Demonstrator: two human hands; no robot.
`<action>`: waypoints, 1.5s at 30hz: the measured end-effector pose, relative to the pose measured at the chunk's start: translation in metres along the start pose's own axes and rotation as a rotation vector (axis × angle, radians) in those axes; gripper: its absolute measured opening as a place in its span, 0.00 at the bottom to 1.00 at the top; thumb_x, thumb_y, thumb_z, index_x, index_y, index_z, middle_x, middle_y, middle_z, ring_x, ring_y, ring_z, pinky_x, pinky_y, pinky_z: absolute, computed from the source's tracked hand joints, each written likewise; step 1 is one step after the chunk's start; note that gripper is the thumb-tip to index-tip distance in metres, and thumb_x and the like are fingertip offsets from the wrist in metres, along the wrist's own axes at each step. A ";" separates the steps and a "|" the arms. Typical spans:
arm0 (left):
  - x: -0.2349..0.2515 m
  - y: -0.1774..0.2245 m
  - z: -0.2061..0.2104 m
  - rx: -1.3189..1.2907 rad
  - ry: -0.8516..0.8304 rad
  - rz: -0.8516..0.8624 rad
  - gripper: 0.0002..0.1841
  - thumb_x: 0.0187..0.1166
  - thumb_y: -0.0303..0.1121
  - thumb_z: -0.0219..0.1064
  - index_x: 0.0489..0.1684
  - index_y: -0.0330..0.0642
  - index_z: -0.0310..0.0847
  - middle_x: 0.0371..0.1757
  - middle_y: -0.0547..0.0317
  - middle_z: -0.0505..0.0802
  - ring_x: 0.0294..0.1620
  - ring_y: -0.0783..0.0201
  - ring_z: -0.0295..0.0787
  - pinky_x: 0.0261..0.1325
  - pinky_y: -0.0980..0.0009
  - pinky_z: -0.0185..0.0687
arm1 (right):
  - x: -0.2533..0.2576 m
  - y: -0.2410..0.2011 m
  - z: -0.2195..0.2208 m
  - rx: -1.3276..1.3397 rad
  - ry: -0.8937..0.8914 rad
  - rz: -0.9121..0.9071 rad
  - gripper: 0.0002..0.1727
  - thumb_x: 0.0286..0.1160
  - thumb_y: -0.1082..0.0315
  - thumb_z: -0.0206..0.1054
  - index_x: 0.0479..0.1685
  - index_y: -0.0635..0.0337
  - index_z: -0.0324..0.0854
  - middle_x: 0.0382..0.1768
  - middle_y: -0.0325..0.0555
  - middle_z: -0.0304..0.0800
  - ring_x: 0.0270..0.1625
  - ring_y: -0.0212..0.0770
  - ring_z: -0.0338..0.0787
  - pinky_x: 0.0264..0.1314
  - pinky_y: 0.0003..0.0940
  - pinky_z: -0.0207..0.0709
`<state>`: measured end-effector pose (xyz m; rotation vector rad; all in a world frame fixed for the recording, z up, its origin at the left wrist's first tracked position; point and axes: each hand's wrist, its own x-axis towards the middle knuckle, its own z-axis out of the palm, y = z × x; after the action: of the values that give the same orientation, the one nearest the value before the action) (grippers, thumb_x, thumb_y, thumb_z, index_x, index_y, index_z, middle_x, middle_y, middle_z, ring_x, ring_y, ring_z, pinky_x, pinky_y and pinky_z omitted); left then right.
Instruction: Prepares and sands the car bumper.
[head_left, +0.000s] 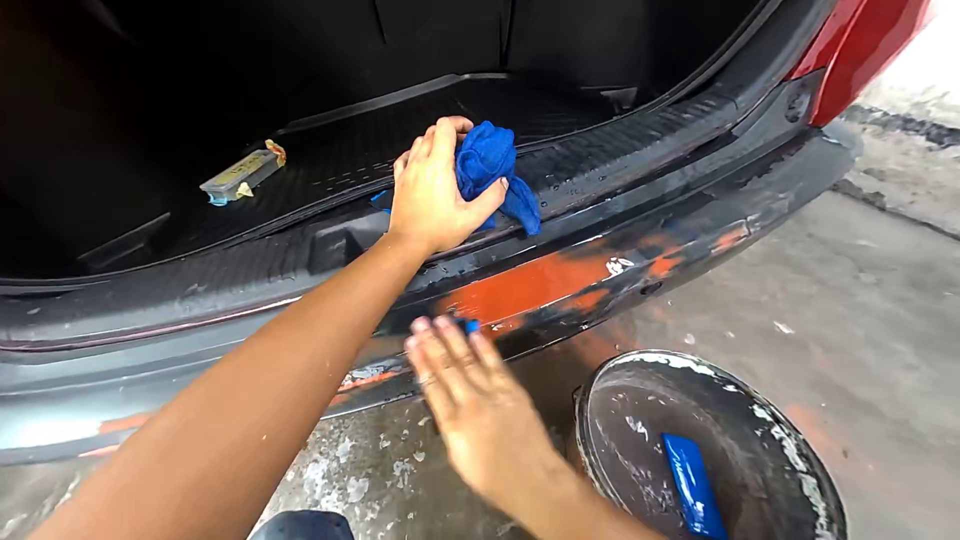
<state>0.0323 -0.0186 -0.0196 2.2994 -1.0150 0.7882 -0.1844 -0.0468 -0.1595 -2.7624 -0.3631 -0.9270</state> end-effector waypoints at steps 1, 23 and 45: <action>0.000 0.000 0.001 -0.002 0.003 -0.001 0.42 0.63 0.66 0.68 0.77 0.53 0.71 0.64 0.63 0.89 0.69 0.62 0.82 0.72 0.44 0.71 | -0.007 0.023 -0.003 -0.040 0.034 0.059 0.38 0.73 0.72 0.59 0.90 0.50 0.66 0.91 0.38 0.64 0.94 0.43 0.58 0.93 0.55 0.57; -0.023 0.031 -0.021 0.319 0.078 0.450 0.44 0.81 0.64 0.57 0.90 0.40 0.60 0.92 0.38 0.64 0.95 0.38 0.49 0.90 0.27 0.35 | -0.069 0.209 -0.100 -0.005 0.199 0.479 0.33 0.69 0.67 0.51 0.79 0.57 0.77 0.69 0.51 0.88 0.71 0.53 0.87 0.73 0.62 0.76; -0.091 0.128 0.039 0.367 -0.686 0.255 0.52 0.72 0.64 0.65 0.97 0.48 0.48 0.98 0.61 0.52 0.97 0.64 0.42 0.95 0.58 0.45 | -0.137 0.223 -0.011 0.952 -1.034 1.188 0.26 0.77 0.65 0.64 0.75 0.63 0.71 0.60 0.65 0.86 0.56 0.62 0.91 0.53 0.65 0.85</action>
<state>-0.1055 -0.0755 -0.0822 2.8846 -1.5875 0.2711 -0.2311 -0.2838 -0.2605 -1.7216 0.5461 0.7828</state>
